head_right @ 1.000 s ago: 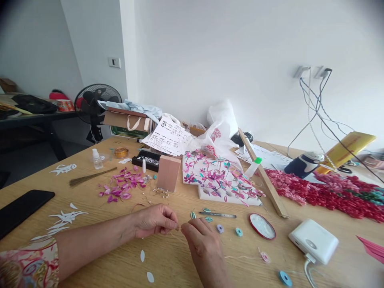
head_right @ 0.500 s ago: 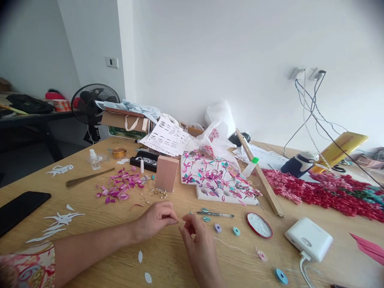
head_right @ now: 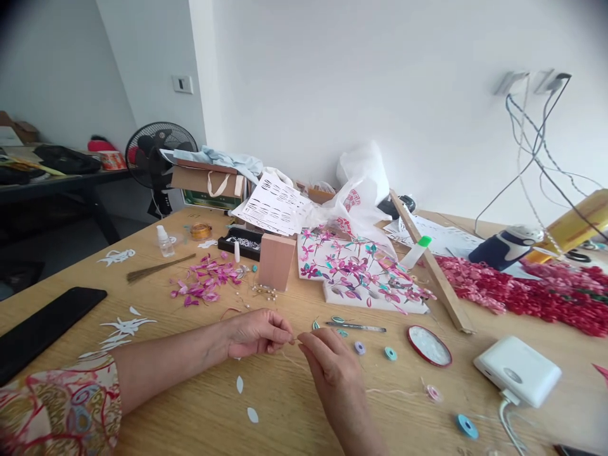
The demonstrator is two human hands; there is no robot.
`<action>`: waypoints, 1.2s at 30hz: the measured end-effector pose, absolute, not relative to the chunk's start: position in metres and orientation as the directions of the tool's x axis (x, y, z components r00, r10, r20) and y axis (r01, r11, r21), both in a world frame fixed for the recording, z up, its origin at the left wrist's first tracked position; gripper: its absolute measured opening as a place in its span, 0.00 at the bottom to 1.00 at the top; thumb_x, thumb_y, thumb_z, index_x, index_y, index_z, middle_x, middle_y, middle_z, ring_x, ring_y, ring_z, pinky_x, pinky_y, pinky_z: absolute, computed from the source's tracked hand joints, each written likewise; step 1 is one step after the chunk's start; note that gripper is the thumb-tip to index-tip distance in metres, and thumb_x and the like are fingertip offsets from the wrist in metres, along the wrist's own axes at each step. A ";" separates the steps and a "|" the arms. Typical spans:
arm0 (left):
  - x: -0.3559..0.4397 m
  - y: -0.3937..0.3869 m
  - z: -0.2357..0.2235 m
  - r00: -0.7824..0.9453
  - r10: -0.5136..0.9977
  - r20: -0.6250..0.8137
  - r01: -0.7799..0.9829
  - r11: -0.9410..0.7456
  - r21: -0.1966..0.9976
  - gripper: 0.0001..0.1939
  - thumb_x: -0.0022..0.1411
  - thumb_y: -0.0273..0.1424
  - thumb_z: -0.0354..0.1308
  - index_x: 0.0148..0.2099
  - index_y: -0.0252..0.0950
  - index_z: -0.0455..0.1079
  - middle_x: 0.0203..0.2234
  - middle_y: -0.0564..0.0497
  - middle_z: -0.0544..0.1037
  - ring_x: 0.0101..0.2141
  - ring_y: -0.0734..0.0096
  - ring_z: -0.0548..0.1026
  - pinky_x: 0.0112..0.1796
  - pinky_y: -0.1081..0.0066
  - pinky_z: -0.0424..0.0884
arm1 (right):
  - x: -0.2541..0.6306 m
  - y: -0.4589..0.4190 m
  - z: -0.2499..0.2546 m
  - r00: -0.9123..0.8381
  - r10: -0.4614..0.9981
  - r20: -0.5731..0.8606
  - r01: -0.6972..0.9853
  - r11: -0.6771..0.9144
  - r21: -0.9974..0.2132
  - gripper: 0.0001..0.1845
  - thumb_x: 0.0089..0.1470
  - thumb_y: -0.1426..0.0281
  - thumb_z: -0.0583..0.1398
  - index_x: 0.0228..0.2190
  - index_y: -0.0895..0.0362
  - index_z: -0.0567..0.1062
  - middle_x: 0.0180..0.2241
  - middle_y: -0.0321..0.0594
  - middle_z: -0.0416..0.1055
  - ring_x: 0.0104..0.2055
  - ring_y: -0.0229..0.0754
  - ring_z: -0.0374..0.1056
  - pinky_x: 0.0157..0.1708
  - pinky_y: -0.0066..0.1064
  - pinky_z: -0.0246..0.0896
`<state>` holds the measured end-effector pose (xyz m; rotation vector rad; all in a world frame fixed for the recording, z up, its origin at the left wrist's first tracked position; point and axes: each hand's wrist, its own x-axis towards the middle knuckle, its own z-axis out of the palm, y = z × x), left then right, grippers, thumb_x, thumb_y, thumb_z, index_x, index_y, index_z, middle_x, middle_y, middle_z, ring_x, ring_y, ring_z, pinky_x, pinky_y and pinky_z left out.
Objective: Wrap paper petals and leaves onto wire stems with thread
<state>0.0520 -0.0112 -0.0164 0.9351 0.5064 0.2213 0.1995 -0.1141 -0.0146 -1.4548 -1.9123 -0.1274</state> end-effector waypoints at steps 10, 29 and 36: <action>0.053 -0.014 -0.015 0.824 0.488 -0.288 0.099 0.378 0.921 0.11 0.40 0.32 0.63 0.24 0.30 0.68 0.15 0.57 0.64 0.18 0.82 0.58 0.22 0.76 0.51 | 0.195 -0.114 -0.011 -0.073 0.806 0.587 0.890 0.318 -0.326 0.12 0.54 0.71 0.49 0.25 0.55 0.70 0.26 0.38 0.64 0.28 0.36 0.62 0.26 0.25 0.58; 0.052 -0.011 -0.017 0.842 0.442 -0.308 0.076 0.469 0.880 0.11 0.39 0.32 0.64 0.24 0.30 0.68 0.14 0.57 0.65 0.17 0.83 0.58 0.21 0.77 0.50 | 0.194 -0.113 -0.011 -0.113 0.815 0.568 0.888 0.339 -0.310 0.10 0.54 0.72 0.49 0.27 0.54 0.69 0.25 0.37 0.68 0.28 0.37 0.64 0.26 0.26 0.59; 0.050 -0.008 -0.021 0.886 0.325 -0.331 0.099 0.564 0.820 0.09 0.38 0.29 0.65 0.24 0.30 0.69 0.12 0.56 0.65 0.16 0.83 0.60 0.21 0.77 0.50 | 0.196 -0.116 -0.004 -0.196 0.787 0.585 0.881 0.403 -0.247 0.12 0.54 0.75 0.50 0.26 0.54 0.71 0.24 0.37 0.67 0.26 0.37 0.62 0.24 0.26 0.57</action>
